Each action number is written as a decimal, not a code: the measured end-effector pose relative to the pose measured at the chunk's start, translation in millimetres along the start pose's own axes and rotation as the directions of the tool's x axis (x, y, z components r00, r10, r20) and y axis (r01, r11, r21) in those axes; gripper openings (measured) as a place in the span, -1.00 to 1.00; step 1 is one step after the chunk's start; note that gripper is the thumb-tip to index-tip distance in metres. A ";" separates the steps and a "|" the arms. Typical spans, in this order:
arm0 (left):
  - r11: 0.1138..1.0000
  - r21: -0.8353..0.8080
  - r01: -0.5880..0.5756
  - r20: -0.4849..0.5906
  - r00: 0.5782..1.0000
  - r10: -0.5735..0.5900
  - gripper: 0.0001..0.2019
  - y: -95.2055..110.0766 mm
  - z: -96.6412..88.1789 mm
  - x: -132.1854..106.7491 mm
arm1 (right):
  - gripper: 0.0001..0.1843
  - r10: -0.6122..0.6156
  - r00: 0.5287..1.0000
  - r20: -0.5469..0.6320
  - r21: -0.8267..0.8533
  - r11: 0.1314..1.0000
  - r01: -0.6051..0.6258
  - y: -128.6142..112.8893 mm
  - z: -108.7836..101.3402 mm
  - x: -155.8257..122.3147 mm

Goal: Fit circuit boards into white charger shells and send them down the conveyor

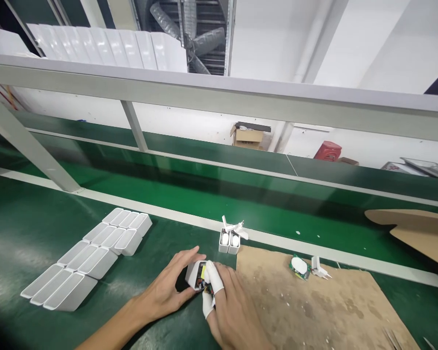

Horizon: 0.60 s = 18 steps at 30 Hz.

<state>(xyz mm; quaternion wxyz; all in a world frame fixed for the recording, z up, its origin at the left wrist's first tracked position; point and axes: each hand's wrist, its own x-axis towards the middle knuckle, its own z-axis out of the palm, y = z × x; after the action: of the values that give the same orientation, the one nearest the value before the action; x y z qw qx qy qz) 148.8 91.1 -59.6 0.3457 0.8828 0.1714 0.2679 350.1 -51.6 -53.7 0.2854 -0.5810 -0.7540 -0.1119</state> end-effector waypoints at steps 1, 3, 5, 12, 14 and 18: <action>1.000 -0.003 0.006 0.005 1.000 -0.006 -0.14 0.1 0.4 0.2 | -0.23 0.009 1.000 0.022 0.009 1.000 -0.010 -0.1 -1.4 0.4; 1.000 -0.002 0.020 0.008 1.000 -0.020 -0.13 0.6 1.2 0.4 | -0.20 0.016 0.999 0.046 0.024 1.000 -0.018 0.1 -4.3 1.8; 1.000 0.002 0.025 0.008 1.000 -0.025 -0.13 1.5 1.9 0.8 | -0.17 0.018 0.999 0.037 0.040 0.999 -0.020 0.2 -6.8 3.6; 1.000 0.011 0.000 -0.008 1.000 0.000 -0.13 1.7 3.0 3.5 | -0.20 0.058 0.998 0.012 0.068 0.996 -0.059 -1.4 -10.8 6.8; 1.000 0.014 0.009 -0.004 1.000 -0.009 -0.12 1.9 3.4 3.5 | -0.19 0.048 0.999 0.025 0.073 0.996 -0.050 -2.2 -10.4 5.8; 1.000 0.014 0.014 0.019 1.000 -0.014 -0.11 3.5 4.7 3.2 | -0.25 0.056 0.997 0.059 0.117 0.991 -0.063 -4.4 -9.0 7.3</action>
<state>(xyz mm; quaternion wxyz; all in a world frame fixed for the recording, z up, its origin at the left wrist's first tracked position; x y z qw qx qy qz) 154.5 87.8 -59.0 0.3431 0.8864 0.1762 0.2559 347.6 -51.5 -41.6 0.3016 -0.5882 -0.7492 -0.0423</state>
